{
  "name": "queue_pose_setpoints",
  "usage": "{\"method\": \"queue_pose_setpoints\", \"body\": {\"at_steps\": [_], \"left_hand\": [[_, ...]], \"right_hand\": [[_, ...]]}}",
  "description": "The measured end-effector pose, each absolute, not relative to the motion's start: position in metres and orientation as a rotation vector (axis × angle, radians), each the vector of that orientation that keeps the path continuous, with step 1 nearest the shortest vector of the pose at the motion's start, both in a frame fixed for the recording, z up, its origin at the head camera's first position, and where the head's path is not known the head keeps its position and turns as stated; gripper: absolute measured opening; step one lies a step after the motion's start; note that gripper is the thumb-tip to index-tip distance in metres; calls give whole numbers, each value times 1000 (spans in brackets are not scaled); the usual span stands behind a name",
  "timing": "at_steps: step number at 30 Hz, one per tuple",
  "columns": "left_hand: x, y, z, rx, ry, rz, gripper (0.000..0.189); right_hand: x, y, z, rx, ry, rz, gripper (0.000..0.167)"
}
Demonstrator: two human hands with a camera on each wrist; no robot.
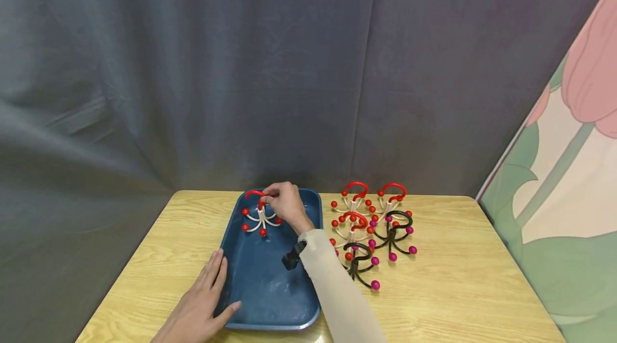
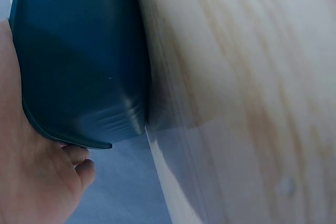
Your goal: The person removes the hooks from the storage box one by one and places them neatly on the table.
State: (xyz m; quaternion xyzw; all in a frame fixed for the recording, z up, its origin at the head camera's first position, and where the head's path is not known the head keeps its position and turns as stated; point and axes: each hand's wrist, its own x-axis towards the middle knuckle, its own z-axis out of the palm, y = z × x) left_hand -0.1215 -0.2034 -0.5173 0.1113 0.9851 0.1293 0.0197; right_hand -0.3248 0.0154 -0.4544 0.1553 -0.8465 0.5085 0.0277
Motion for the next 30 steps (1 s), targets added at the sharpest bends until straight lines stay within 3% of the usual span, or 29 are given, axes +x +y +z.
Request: {"method": "queue_pose_setpoints", "body": {"at_steps": [14,30], "left_hand": [[-120,-203,-519,353,3052,411,103],[-121,-203,-518,394,3105,403,101]], "right_hand": [[-324,12,-464,439,-2605,1510,15],[-303,31,-406,449,-2438,1558,17]]}}
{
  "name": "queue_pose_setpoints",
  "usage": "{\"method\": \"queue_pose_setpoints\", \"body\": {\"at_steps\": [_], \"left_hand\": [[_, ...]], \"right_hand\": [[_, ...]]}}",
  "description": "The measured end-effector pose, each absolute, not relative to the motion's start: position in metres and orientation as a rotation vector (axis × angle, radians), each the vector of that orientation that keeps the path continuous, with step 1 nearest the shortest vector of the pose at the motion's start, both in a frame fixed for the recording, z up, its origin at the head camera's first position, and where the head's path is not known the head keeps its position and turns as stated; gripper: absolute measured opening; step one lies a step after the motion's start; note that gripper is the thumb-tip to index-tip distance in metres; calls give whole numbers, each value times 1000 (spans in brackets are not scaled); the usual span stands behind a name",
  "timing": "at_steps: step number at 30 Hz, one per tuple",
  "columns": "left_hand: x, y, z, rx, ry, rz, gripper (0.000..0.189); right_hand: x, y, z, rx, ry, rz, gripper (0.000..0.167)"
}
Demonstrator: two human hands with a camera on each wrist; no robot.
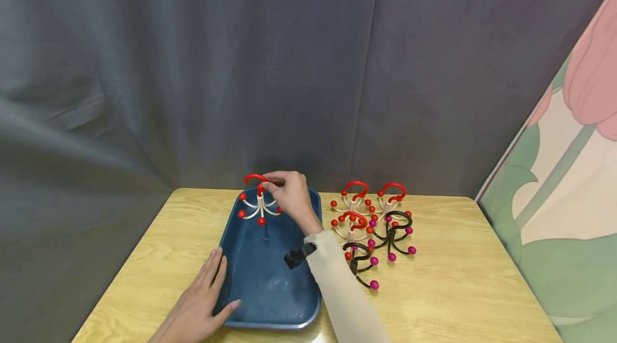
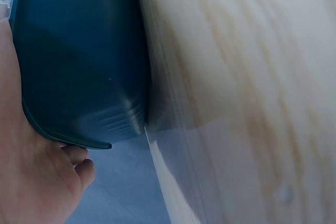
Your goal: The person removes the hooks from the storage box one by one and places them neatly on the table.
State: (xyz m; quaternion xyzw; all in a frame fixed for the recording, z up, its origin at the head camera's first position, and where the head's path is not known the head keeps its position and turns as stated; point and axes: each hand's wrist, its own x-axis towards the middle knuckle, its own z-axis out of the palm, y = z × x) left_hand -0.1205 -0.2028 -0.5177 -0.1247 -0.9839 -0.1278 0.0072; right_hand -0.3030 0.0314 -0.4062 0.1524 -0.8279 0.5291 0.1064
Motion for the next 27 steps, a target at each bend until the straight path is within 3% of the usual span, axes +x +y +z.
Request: {"method": "queue_pose_setpoints", "body": {"at_steps": [27], "left_hand": [[-113,-197,-520,-380,-3043,-377,101]], "right_hand": [[-215,152,-328,447,-2229,1392,23]]}}
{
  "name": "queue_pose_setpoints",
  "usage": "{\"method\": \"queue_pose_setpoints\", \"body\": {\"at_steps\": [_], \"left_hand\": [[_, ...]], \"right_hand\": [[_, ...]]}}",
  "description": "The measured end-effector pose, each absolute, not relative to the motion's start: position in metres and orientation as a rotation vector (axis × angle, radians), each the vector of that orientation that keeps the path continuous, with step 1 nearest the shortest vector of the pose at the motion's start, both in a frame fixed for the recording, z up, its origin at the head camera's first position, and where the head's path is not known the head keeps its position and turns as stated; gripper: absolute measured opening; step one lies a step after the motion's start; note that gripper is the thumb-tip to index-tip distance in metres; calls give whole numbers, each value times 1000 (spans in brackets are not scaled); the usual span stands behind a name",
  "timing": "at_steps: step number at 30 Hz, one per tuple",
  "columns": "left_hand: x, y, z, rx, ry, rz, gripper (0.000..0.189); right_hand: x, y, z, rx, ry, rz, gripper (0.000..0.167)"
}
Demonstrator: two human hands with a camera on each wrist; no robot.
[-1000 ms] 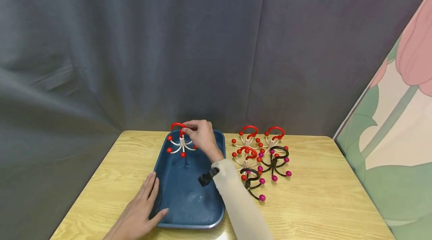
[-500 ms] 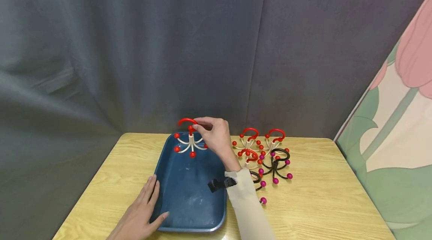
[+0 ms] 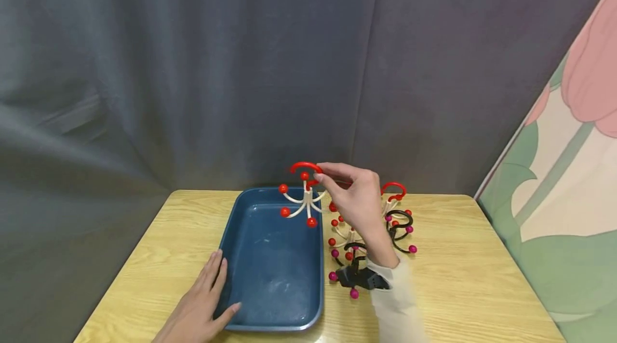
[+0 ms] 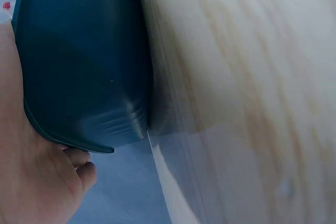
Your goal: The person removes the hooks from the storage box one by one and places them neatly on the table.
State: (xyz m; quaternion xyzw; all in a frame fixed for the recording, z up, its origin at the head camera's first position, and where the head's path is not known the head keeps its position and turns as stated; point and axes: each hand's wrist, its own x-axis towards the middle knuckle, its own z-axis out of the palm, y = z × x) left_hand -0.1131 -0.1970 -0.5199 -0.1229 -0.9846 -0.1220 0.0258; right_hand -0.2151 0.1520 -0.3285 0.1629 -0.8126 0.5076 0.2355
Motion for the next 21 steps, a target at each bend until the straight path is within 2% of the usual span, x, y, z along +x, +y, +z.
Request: {"method": "queue_pose_setpoints", "body": {"at_steps": [12,21], "left_hand": [[-109,-193,-517,-356,-3099,-431,103],[-107,-195,-519,-398,-3032,-386,100]], "right_hand": [[-170,228,-321,286,-2267,1288,21],[-150,269,-339,114,-2339,1277,26]]}}
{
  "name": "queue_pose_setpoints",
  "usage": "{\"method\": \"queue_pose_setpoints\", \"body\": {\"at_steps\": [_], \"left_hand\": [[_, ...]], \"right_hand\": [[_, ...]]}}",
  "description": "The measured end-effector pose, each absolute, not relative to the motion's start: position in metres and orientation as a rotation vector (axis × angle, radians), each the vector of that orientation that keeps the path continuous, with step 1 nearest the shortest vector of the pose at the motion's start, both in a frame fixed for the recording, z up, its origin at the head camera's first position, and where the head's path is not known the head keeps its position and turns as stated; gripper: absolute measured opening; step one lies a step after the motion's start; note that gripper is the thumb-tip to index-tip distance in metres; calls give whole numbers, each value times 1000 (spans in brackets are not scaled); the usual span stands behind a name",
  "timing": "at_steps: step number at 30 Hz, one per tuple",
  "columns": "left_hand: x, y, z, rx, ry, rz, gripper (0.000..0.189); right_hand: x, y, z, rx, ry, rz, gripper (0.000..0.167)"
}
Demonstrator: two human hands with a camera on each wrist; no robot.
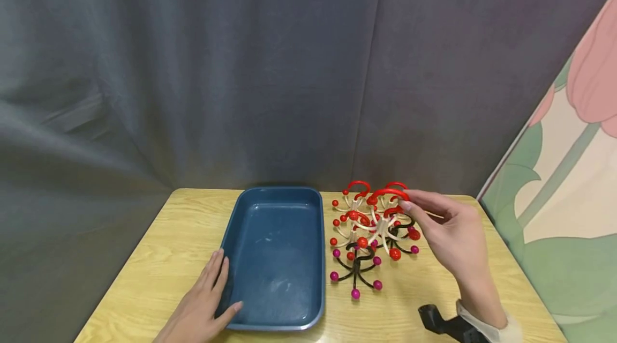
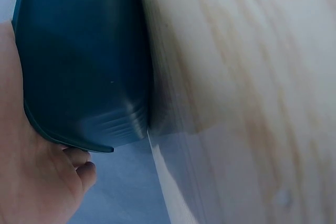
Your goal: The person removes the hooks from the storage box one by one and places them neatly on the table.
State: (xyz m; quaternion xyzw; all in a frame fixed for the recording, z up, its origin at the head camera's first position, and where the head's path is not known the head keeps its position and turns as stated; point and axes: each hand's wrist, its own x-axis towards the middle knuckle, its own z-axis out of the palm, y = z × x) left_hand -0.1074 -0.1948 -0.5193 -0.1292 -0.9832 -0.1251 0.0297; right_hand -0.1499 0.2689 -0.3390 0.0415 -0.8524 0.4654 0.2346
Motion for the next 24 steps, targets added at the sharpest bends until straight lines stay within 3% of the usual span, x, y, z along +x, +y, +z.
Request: {"method": "queue_pose_setpoints", "body": {"at_steps": [24], "left_hand": [[-107,-197,-524,-460,-2930,-367,95]], "right_hand": [[-127,319,-411,-131,-2489,1244,33]]}}
